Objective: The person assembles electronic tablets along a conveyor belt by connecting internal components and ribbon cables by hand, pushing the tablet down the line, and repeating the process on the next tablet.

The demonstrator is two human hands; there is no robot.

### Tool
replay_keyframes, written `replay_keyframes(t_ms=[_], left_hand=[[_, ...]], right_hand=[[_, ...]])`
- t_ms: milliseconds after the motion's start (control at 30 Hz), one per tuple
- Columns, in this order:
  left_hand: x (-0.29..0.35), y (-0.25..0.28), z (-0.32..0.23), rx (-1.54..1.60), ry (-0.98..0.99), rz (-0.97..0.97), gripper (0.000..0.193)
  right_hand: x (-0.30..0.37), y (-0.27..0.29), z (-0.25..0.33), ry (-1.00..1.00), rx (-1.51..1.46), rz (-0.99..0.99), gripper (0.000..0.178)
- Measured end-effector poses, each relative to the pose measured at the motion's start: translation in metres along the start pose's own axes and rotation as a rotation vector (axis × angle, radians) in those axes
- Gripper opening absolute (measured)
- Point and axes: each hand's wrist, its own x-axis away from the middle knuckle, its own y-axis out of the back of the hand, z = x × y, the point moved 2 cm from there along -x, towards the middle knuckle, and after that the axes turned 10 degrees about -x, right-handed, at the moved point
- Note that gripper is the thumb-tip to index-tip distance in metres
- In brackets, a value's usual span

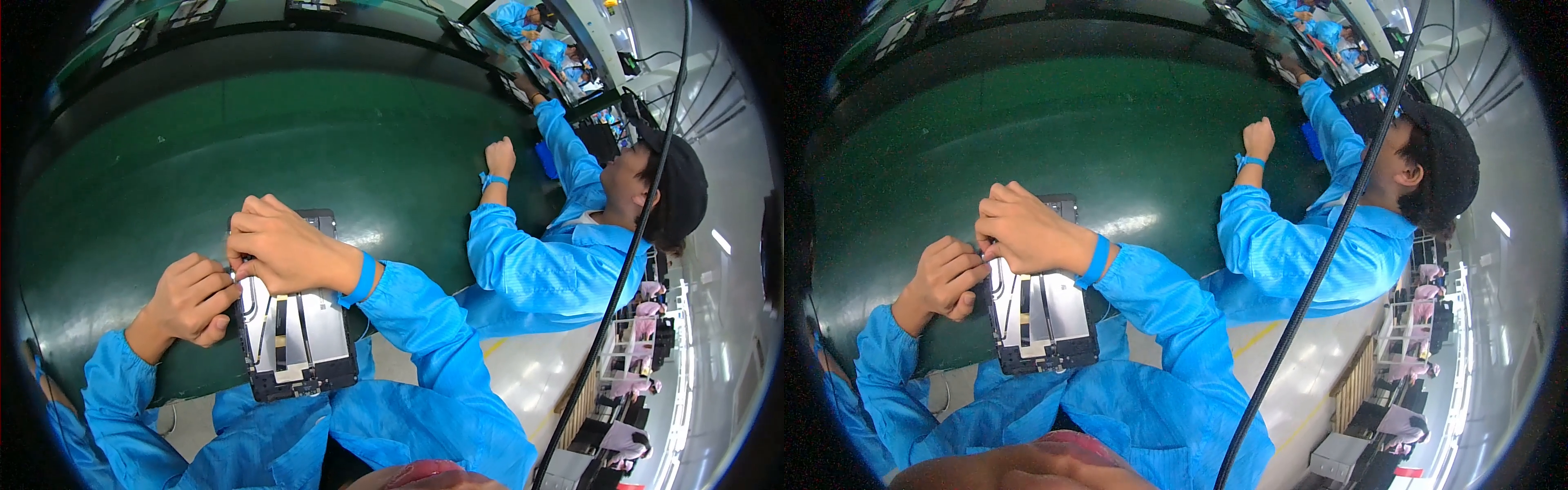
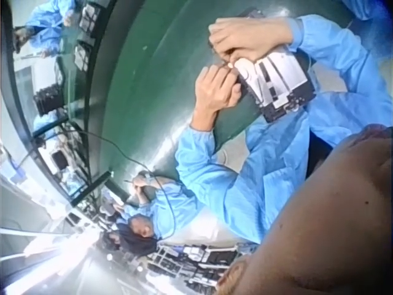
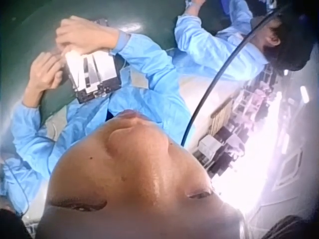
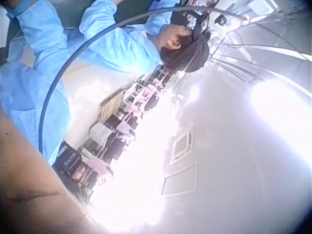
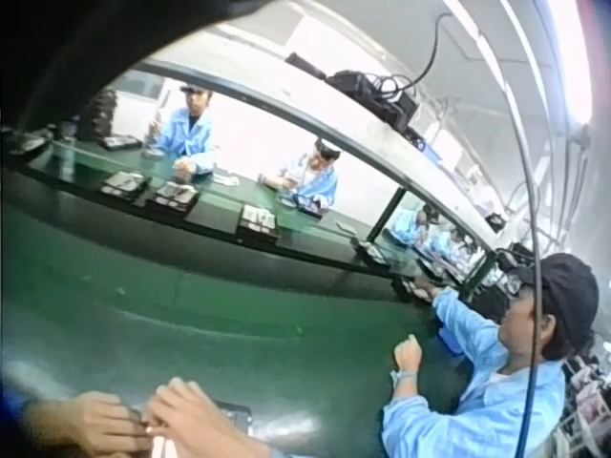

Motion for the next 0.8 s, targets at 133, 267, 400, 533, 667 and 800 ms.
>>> replay_keyframes(t_ms=[133, 267, 400, 533, 667, 800], left_hand=[[0.002, -0.001, 0.0, 0.0, -0.006, 0.002, 0.033], [0.003, 0.001, -0.001, 0.002, -0.008, 0.012, 0.034], [0.006, -0.001, 0.001, 0.012, 0.034, 0.009, 0.034], [0.01, -0.002, 0.003, 0.034, -0.008, -0.011, 0.031], [0.009, -0.006, 0.004, 0.043, 0.007, 0.001, 0.036], [0.012, 0.0, 0.0, 0.044, 0.012, 0.03, 0.042]], right_hand=[[0.0, -0.002, 0.004, -0.004, 0.033, 0.015, 0.013], [-0.001, -0.007, 0.008, 0.017, 0.132, 0.022, 0.014], [-0.002, -0.01, 0.004, 0.032, 0.15, 0.041, 0.017], [-0.002, -0.002, 0.007, 0.038, 0.081, 0.008, 0.016], [0.0, 0.004, 0.009, -0.004, 0.057, 0.012, 0.02], [-0.006, 0.006, 0.012, -0.035, 0.004, 0.055, 0.019]])
